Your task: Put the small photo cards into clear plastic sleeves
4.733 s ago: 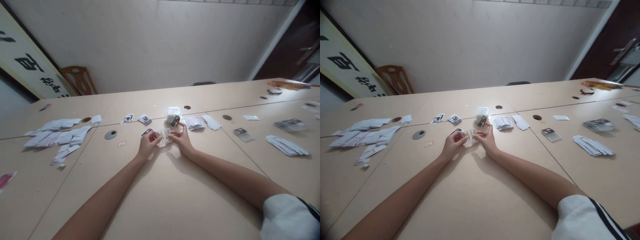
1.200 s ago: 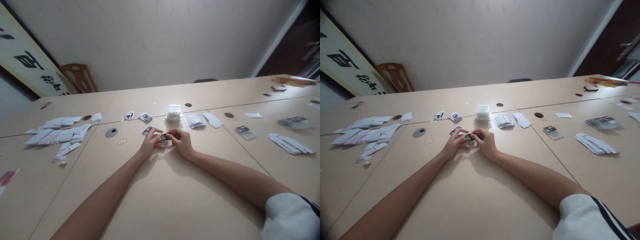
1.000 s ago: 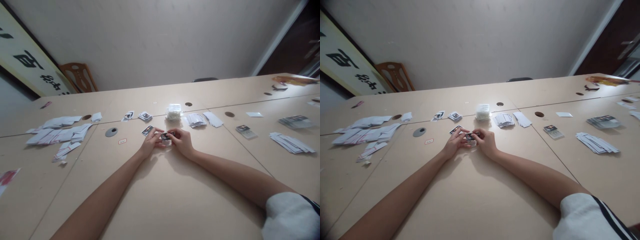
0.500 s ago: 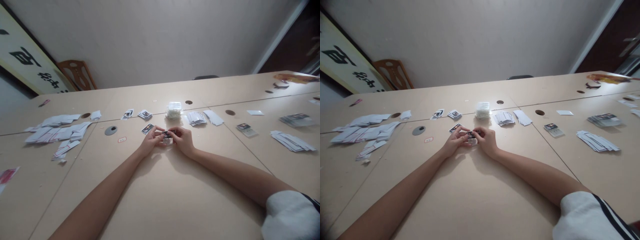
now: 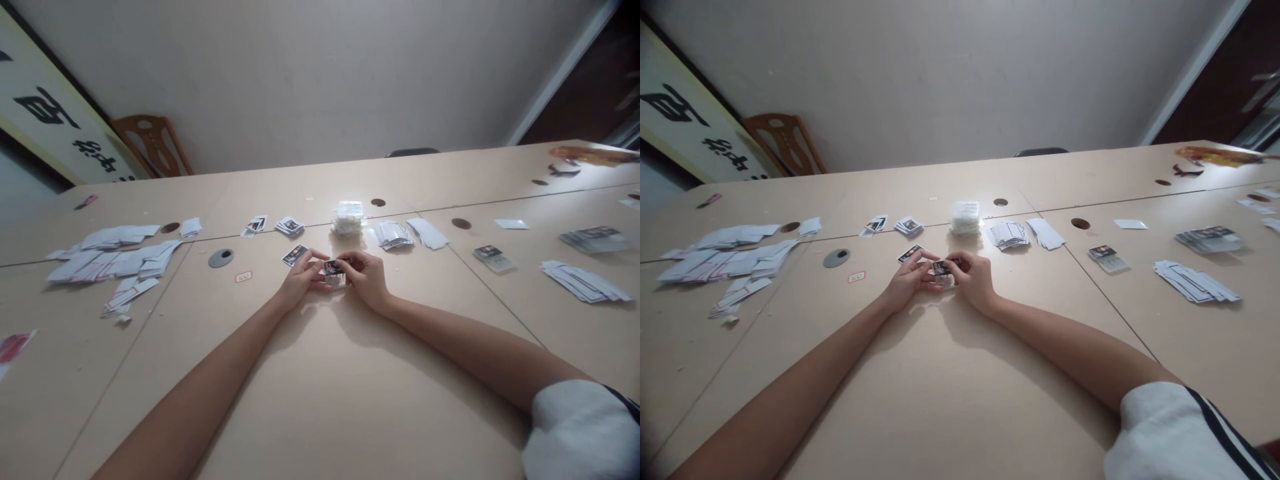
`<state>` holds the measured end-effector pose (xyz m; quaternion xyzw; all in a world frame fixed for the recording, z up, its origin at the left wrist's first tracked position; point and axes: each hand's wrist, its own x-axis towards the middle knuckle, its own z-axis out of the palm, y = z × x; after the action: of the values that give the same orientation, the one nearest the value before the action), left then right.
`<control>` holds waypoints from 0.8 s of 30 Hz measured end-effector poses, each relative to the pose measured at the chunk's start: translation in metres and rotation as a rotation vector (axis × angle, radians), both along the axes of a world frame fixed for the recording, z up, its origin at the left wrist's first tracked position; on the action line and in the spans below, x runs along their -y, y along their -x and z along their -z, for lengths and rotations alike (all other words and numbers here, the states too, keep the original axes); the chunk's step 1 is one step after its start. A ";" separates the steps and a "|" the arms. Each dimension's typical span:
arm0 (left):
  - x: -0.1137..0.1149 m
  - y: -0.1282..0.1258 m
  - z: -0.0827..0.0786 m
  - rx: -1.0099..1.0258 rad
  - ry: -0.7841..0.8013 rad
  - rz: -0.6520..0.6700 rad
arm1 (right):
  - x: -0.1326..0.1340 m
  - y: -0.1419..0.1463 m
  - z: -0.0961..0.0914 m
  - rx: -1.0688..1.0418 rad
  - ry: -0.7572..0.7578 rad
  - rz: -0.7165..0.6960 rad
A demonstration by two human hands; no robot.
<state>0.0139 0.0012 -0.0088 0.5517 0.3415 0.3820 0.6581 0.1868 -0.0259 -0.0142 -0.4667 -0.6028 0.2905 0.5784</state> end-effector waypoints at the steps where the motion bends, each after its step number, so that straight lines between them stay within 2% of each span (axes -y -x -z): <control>1: 0.000 0.000 0.000 0.002 0.002 -0.004 | 0.000 0.000 0.000 0.001 0.001 0.001; 24: 0.002 0.000 -0.003 -0.027 -0.030 0.009 | 0.002 0.001 -0.001 -0.005 0.003 0.006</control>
<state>0.0139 -0.0012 -0.0054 0.5680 0.3421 0.3765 0.6469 0.1862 -0.0277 -0.0133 -0.4685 -0.5996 0.2909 0.5799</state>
